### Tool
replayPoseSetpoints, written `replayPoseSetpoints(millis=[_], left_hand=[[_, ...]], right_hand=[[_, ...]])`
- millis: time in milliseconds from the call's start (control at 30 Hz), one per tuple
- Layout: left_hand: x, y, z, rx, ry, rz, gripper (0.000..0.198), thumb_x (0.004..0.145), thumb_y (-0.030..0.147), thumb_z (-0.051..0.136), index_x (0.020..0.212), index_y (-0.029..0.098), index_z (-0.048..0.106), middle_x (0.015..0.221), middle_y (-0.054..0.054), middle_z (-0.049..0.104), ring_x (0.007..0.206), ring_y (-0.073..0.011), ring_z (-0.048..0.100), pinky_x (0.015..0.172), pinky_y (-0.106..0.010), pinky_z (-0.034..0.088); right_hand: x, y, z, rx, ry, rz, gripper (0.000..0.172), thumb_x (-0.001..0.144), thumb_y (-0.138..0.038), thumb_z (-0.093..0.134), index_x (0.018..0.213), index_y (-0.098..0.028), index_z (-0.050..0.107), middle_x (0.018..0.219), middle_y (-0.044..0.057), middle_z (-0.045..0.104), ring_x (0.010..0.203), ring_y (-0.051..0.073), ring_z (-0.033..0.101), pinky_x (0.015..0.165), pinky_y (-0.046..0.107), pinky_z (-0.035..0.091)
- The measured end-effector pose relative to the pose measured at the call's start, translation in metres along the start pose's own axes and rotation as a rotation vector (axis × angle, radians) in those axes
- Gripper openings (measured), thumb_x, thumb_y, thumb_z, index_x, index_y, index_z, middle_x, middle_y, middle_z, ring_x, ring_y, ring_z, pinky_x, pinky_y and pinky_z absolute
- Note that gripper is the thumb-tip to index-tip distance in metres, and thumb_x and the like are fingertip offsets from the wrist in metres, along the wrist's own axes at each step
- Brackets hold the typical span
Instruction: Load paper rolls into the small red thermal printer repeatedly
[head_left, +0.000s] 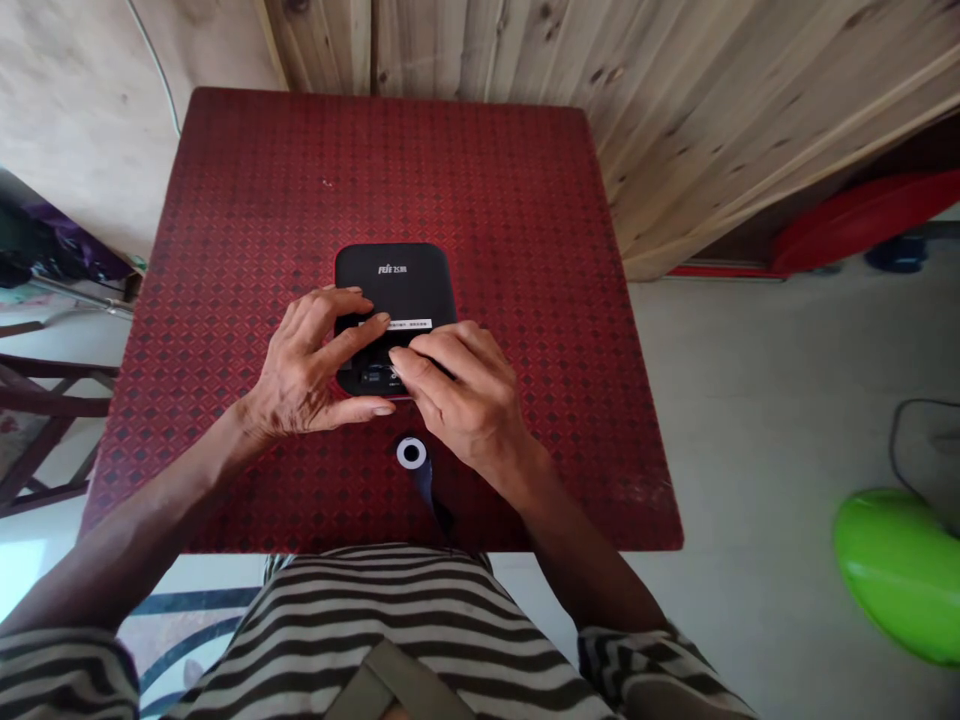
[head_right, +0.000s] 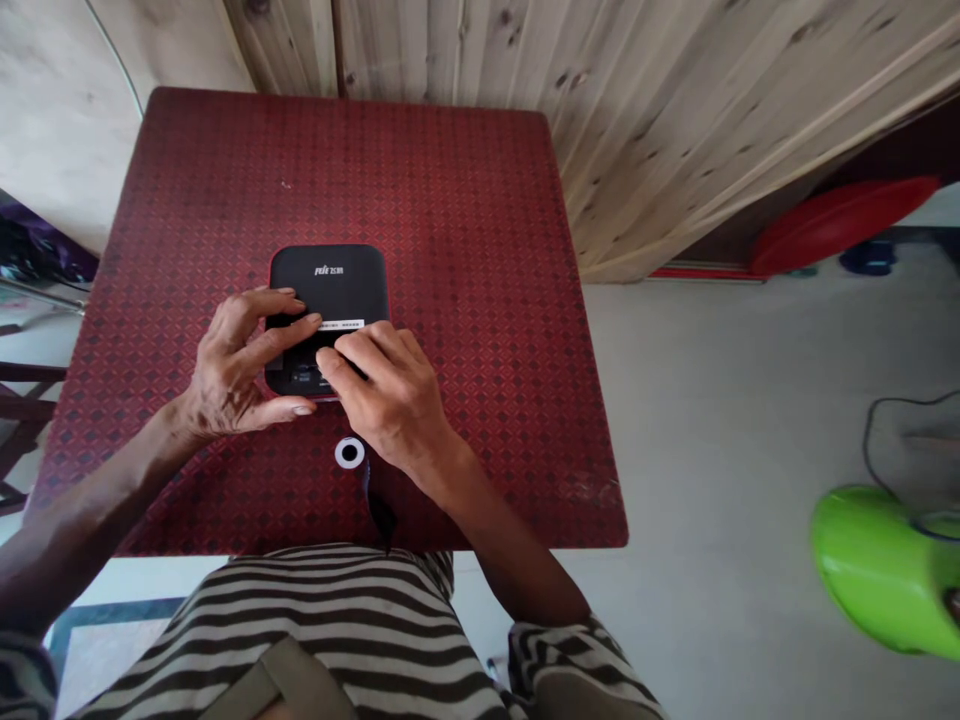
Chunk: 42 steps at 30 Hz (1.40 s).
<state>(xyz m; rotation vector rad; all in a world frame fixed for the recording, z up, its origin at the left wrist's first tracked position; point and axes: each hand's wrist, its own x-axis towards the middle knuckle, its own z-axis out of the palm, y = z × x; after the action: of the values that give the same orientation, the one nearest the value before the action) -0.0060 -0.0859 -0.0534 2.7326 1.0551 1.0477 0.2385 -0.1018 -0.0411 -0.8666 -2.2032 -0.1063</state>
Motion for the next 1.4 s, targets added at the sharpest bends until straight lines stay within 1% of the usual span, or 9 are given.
replayPoseSetpoints(millis=[233,400,500,567,633,700,900,1200,1400], left_hand=[[-0.002,-0.001,0.004,0.047,0.003,0.028,0.085,0.093,0.081,0.065,0.157,0.027,0.054,0.138,-0.017,0.063,0.132,-0.0369,0.064,0.110,-0.058,0.057],[-0.008,0.005,0.008,0.005,-0.003,-0.019,0.083,0.096,0.073,0.068,0.163,0.028,0.047,0.147,-0.018,0.059,0.142,-0.0394,0.058,0.117,-0.062,0.054],[-0.013,0.014,0.006,-0.031,0.007,-0.070,0.078,0.100,0.063,0.069,0.166,0.029,0.043,0.154,-0.018,0.055,0.150,-0.0394,0.053,0.122,-0.061,0.052],[-0.018,0.020,0.003,0.002,0.054,-0.110,0.077,0.098,0.058,0.075,0.163,0.030,0.047,0.155,-0.017,0.054,0.146,-0.0370,0.057,0.120,-0.057,0.055],[-0.024,0.025,0.001,0.053,0.111,-0.143,0.074,0.094,0.054,0.081,0.157,0.030,0.053,0.151,-0.016,0.058,0.138,-0.0340,0.063,0.114,-0.053,0.060],[-0.031,0.027,0.003,0.090,0.139,-0.159,0.070,0.092,0.052,0.084,0.152,0.029,0.056,0.147,-0.015,0.062,0.132,-0.0320,0.067,0.109,-0.050,0.063],[-0.044,0.025,0.013,0.129,0.178,-0.171,0.071,0.092,0.048,0.085,0.153,0.030,0.052,0.148,-0.013,0.065,0.132,-0.0307,0.070,0.111,-0.048,0.064],[-0.043,0.023,0.010,0.117,0.174,-0.183,0.067,0.092,0.052,0.085,0.148,0.028,0.056,0.146,-0.011,0.068,0.131,-0.0284,0.071,0.109,-0.045,0.066],[-0.045,0.024,0.009,0.151,0.155,-0.201,0.066,0.095,0.056,0.080,0.148,0.027,0.054,0.146,-0.012,0.068,0.133,-0.0297,0.071,0.104,-0.046,0.069]], right_hand=[[-0.002,-0.002,-0.003,0.052,-0.054,0.047,0.015,0.107,-0.019,0.063,0.117,-0.021,0.074,0.103,0.006,0.080,0.095,0.023,0.068,0.085,0.040,0.056],[-0.004,0.000,-0.007,0.136,0.080,0.120,0.021,0.106,-0.027,0.069,0.126,-0.022,0.072,0.111,0.009,0.079,0.103,0.024,0.071,0.094,0.043,0.061],[-0.014,0.007,-0.008,0.226,0.197,0.301,0.021,0.107,-0.029,0.067,0.127,-0.023,0.073,0.113,0.009,0.078,0.104,0.022,0.074,0.094,0.040,0.062],[-0.026,0.011,-0.003,0.314,0.238,0.475,0.024,0.111,-0.033,0.060,0.129,-0.023,0.072,0.115,0.010,0.079,0.104,0.021,0.076,0.090,0.038,0.063],[-0.040,0.013,0.007,0.385,0.242,0.630,0.030,0.113,-0.041,0.054,0.131,-0.023,0.071,0.121,0.011,0.079,0.109,0.022,0.077,0.091,0.038,0.064],[-0.053,0.012,0.020,0.433,0.205,0.689,0.037,0.115,-0.046,0.047,0.132,-0.023,0.071,0.125,0.012,0.080,0.115,0.023,0.078,0.096,0.040,0.063],[-0.065,0.012,0.045,0.485,0.178,0.575,0.051,0.119,-0.046,0.031,0.120,-0.022,0.076,0.123,0.013,0.081,0.118,0.022,0.077,0.101,0.040,0.062],[-0.063,0.012,0.044,0.427,0.170,0.559,0.054,0.118,-0.049,0.029,0.112,-0.024,0.076,0.111,0.009,0.082,0.102,0.020,0.078,0.089,0.036,0.063],[-0.065,0.011,0.044,0.436,0.180,0.504,0.048,0.118,-0.042,0.031,0.119,-0.023,0.075,0.115,0.011,0.082,0.107,0.021,0.078,0.092,0.037,0.063]])
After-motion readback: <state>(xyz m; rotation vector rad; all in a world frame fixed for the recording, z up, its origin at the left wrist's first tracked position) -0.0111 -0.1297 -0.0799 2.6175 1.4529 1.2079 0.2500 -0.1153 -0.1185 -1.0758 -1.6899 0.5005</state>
